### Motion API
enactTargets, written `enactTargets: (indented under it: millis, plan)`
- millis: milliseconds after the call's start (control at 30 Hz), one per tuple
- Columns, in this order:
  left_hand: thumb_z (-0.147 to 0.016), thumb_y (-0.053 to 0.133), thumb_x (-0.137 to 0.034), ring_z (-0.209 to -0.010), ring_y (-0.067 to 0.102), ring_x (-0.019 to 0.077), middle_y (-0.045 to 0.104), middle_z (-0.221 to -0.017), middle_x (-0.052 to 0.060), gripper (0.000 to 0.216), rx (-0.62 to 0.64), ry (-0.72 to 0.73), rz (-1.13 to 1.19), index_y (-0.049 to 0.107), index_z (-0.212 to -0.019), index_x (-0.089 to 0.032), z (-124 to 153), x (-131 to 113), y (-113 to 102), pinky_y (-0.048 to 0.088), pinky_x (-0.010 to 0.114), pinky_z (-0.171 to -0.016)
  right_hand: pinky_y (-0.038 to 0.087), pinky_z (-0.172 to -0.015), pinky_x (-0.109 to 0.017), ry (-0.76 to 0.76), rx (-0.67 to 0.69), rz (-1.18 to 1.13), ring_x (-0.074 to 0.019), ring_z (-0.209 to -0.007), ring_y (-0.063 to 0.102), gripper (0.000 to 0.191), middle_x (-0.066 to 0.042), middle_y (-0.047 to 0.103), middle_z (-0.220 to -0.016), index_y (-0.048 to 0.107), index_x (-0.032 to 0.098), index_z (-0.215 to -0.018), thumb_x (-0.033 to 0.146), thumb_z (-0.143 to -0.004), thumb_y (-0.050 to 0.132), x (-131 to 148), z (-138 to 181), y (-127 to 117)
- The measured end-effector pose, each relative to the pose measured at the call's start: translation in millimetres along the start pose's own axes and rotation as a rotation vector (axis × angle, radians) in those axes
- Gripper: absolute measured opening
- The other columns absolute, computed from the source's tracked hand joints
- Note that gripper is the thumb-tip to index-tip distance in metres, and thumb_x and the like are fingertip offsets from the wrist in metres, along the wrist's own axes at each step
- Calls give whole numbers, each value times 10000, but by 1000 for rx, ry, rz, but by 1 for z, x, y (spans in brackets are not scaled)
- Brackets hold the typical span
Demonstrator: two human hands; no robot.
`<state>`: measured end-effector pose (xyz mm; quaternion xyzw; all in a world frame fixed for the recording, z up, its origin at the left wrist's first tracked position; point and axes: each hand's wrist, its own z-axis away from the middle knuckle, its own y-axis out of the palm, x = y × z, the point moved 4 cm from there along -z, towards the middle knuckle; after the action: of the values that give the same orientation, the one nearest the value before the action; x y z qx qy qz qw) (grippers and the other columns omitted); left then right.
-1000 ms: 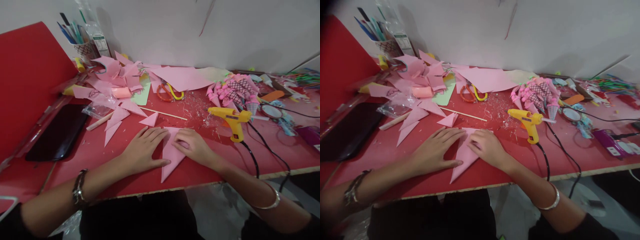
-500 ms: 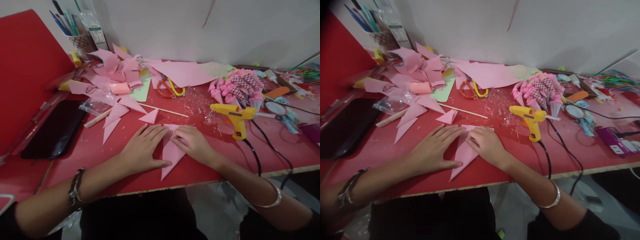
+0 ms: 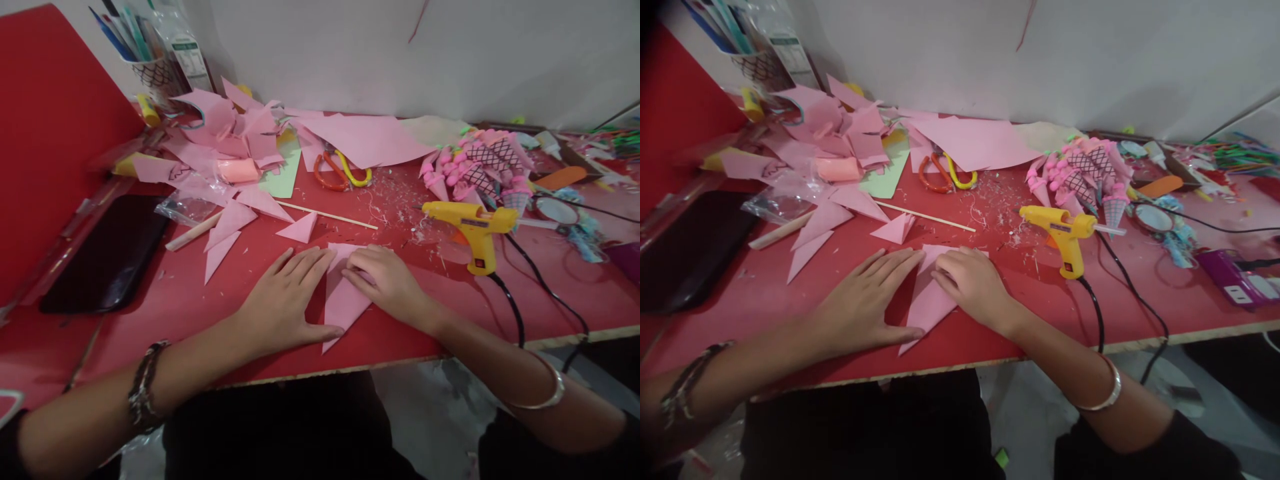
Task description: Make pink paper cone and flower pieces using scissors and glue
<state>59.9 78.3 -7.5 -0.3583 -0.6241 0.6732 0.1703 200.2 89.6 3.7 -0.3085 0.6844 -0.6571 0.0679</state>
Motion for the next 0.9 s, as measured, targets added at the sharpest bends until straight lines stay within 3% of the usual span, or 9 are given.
enactTargets:
  millis: [533, 733, 900]
  plan:
    - [-704, 475, -593, -1178, 373, 270, 417, -1272, 127, 762, -77, -9, -6, 277, -1293, -152, 19, -7, 0, 251, 449, -1019, 294, -600, -255, 46, -8, -69, -134, -626, 421, 220, -15, 510, -643, 428, 176, -625, 260, -829, 417, -5, 0, 0]
    - [-781, 454, -474, -1073, 420, 259, 421, -1257, 54, 465, -45, 71, 13, 444, -1205, -283, 21, -12, -3, 361, 427, -905, 282, -598, -261, 44, 29, -43, -136, -630, 408, 240, -18, 509, -651, 422, 174, -633, 258, -852, 377, -2, 0, 0]
    - [-790, 428, -474, -1079, 396, 271, 412, -1309, 11, 473, 36, 80, 5, 424, -1235, -312, 20, -12, -3, 355, 426, -877, 274, -600, -260, 45, 23, -34, -133, -628, 401, 246, -13, 509, -651, 423, 173, -633, 242, -861, 361, -1, 0, 0]
